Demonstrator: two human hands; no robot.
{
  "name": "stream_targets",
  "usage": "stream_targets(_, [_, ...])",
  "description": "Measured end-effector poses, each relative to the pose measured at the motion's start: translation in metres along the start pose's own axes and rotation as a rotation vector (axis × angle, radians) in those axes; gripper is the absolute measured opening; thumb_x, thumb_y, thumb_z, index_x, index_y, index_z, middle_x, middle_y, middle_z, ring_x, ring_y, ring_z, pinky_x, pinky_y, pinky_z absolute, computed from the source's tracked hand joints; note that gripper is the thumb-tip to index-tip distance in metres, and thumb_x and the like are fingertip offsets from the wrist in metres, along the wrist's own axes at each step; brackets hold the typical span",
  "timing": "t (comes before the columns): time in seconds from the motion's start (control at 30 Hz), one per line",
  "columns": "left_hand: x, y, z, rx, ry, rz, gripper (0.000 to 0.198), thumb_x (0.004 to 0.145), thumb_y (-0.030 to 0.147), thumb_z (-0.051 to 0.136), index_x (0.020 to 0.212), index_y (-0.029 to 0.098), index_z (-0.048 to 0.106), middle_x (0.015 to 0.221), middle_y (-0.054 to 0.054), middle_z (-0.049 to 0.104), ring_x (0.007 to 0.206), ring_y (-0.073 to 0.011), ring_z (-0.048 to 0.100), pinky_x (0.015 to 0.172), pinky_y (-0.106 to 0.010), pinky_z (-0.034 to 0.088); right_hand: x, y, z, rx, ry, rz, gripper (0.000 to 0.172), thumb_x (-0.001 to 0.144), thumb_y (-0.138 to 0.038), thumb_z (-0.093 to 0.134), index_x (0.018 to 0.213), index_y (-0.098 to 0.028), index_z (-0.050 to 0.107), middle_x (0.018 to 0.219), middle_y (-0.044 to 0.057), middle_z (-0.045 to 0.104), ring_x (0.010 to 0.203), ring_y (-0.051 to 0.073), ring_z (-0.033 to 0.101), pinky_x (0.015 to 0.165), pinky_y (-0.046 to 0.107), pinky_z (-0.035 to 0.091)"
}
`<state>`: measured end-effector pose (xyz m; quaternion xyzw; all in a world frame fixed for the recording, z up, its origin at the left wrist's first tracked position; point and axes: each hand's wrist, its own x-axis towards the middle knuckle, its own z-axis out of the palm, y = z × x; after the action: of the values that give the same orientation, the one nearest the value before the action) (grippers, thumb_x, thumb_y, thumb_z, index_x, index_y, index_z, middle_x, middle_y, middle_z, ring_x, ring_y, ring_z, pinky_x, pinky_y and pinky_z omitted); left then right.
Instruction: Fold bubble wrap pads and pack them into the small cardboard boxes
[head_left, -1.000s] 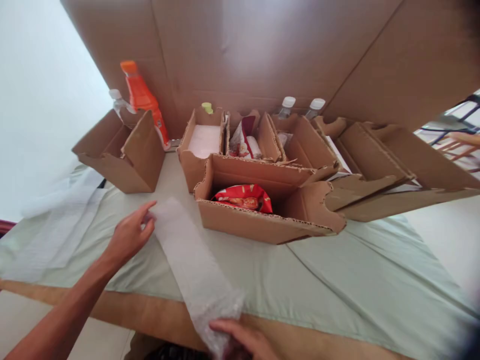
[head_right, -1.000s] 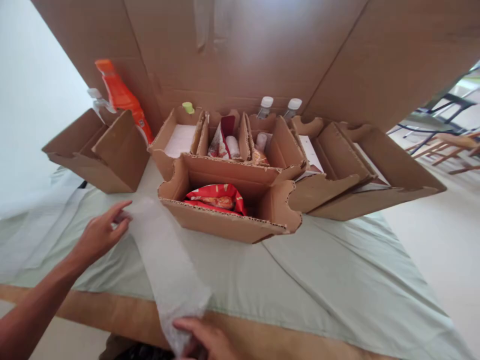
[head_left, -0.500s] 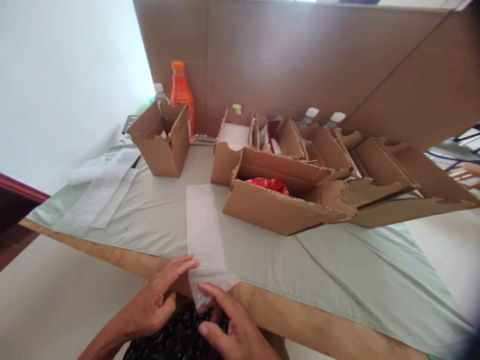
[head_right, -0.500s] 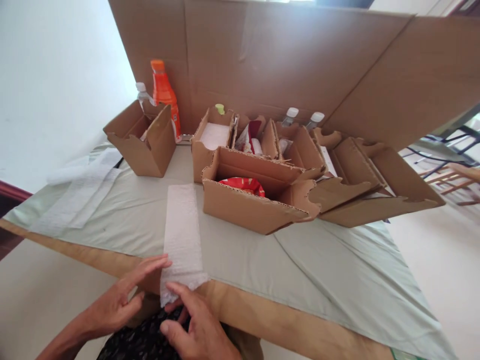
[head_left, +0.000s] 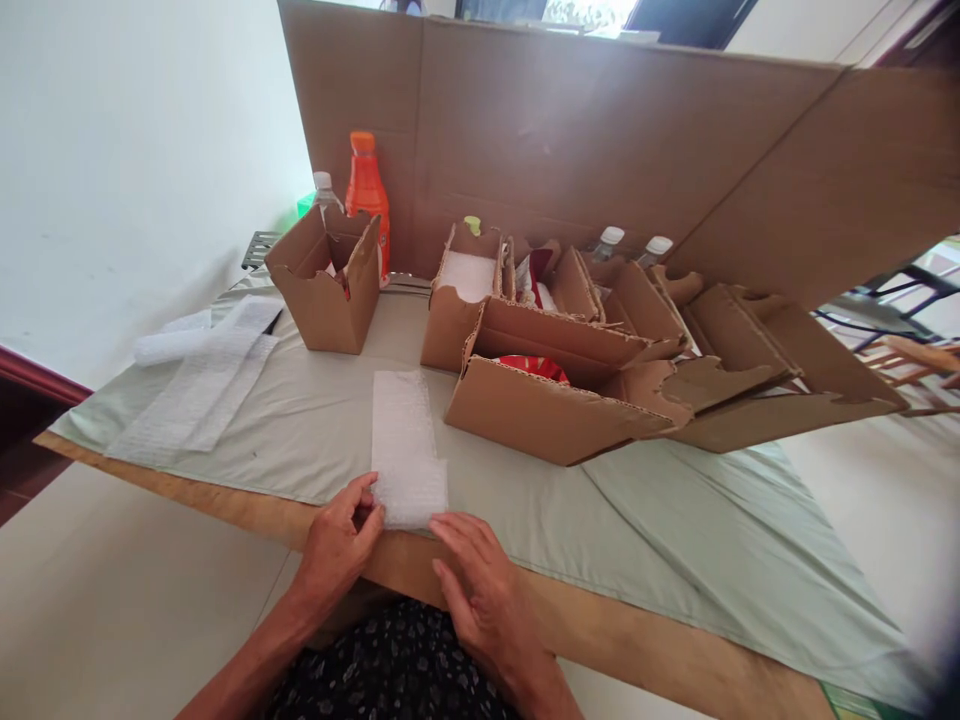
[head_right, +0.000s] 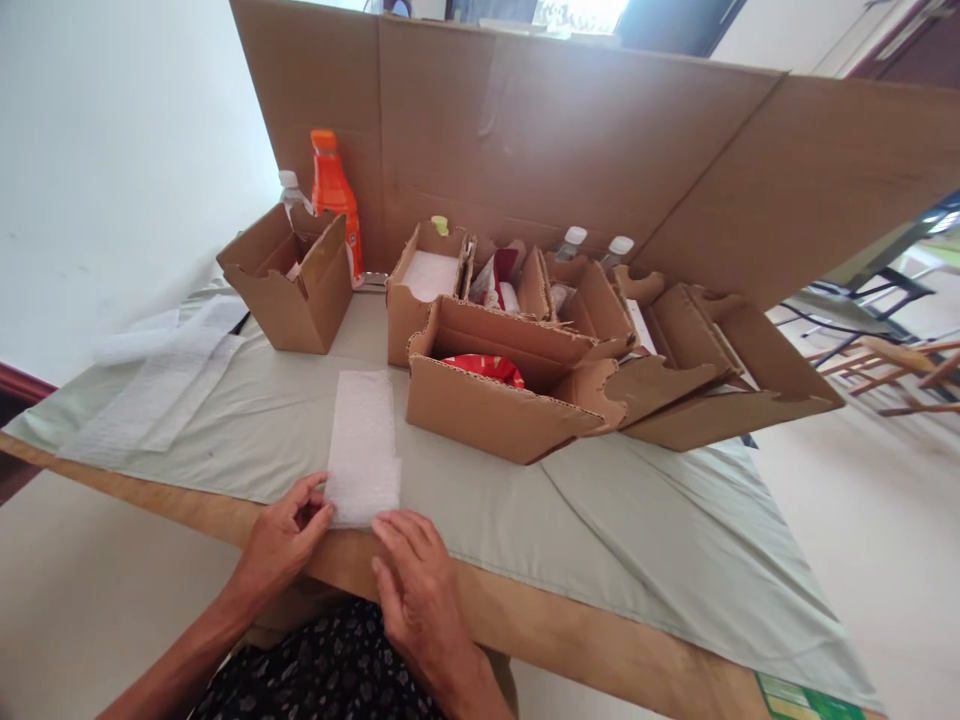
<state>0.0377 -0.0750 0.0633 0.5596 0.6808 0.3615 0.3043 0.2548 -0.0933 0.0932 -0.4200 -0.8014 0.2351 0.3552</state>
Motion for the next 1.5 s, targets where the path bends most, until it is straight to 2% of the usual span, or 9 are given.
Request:
stream_targets(0.17, [-0.002,-0.001,0.001,0.075,0.019,0.046,0.044,0.089,0.036,0.05,0.126,0.015,0.062,0.086,-0.005,0.072,0.078,-0.021,0.068,0.079,-0.037,0.055,0.015,0.012,0.016,-0.243,-0.126,-0.087,0.047,0.089,-0.003,0.051,0.131,-0.02,0.059,0.139,0.011,0.064,0.135,0.029,0.052,0.102,0.049,0.053])
stream_targets(0.43, [-0.006,-0.006,-0.001,0.236,0.089,0.158,0.046,0.092,0.032,0.053,0.137,0.018,0.051,0.092,-0.004,0.068,0.081,-0.0217,0.068,0.078,-0.038,0.058,0.026,0.023,0.027,-0.345,-0.195,-0.075,0.043,0.086,-0.005,0.061,0.126,-0.019,0.063,0.134,0.013,0.066,0.129,0.031,0.056,0.099,0.049,0.052])
stream_targets(0.57, [-0.012,-0.007,-0.005,0.334,0.17,0.4,0.044,0.095,0.031,0.057,0.137,0.022,0.051,0.122,-0.013,0.063,0.112,-0.0279,0.063,0.094,-0.046,0.056,0.027,0.025,0.032,-0.347,-0.147,-0.078,0.037,0.087,-0.005,0.06,0.12,-0.019,0.066,0.128,0.013,0.069,0.12,0.029,0.06,0.095,0.047,0.053])
stream_targets(0.7, [-0.018,-0.011,-0.006,0.373,0.071,0.574,0.035,0.093,0.019,0.057,0.127,0.024,0.058,0.132,-0.013,0.06,0.122,-0.0288,0.059,0.101,-0.049,0.054,0.028,0.027,0.035,-0.338,-0.069,-0.096,0.032,0.09,-0.006,0.057,0.115,-0.022,0.069,0.121,0.011,0.07,0.114,0.027,0.061,0.092,0.044,0.053])
stream_targets(0.83, [-0.02,-0.014,-0.004,0.359,0.055,0.58,0.033,0.093,0.011,0.053,0.123,0.023,0.061,0.135,-0.013,0.059,0.126,-0.0267,0.058,0.103,-0.045,0.055,0.026,0.025,0.034,-0.324,-0.009,-0.095,0.03,0.091,-0.006,0.056,0.112,-0.021,0.07,0.119,0.011,0.071,0.113,0.027,0.06,0.092,0.043,0.053])
stream_targets(1.03, [-0.015,-0.016,-0.001,0.322,0.071,0.619,0.03,0.094,0.008,0.05,0.116,0.021,0.066,0.135,-0.013,0.062,0.127,-0.0257,0.059,0.104,-0.046,0.055,0.022,0.026,0.034,-0.346,-0.026,-0.085,0.032,0.088,-0.007,0.059,0.117,-0.019,0.067,0.129,0.012,0.069,0.121,0.03,0.058,0.095,0.047,0.051])
stream_targets(1.17, [-0.014,-0.011,-0.006,0.216,0.077,0.626,0.026,0.096,0.01,0.051,0.11,0.021,0.069,0.12,-0.01,0.072,0.122,-0.0241,0.062,0.102,-0.043,0.055,0.022,0.023,0.029,-0.275,-0.022,-0.1,0.027,0.091,-0.005,0.055,0.109,-0.02,0.069,0.115,0.009,0.075,0.112,0.026,0.064,0.092,0.043,0.051])
stream_targets(1.33, [-0.017,-0.003,-0.014,0.097,-0.01,0.434,0.02,0.096,0.024,0.055,0.106,0.021,0.072,0.095,-0.006,0.077,0.091,-0.0202,0.072,0.08,-0.033,0.06,0.026,0.017,0.019,-0.117,-0.072,0.019,0.02,0.096,-0.014,0.056,0.105,-0.021,0.071,0.091,0.005,0.078,0.084,0.021,0.068,0.082,0.038,0.051])
stream_targets(1.5, [-0.011,-0.005,-0.009,0.179,0.034,0.291,0.026,0.095,0.033,0.054,0.107,0.02,0.073,0.091,-0.006,0.078,0.079,-0.02,0.072,0.074,-0.032,0.059,0.026,0.017,0.017,-0.17,0.067,0.022,0.024,0.098,-0.02,0.053,0.116,-0.02,0.068,0.104,0.01,0.075,0.093,0.024,0.068,0.083,0.039,0.053])
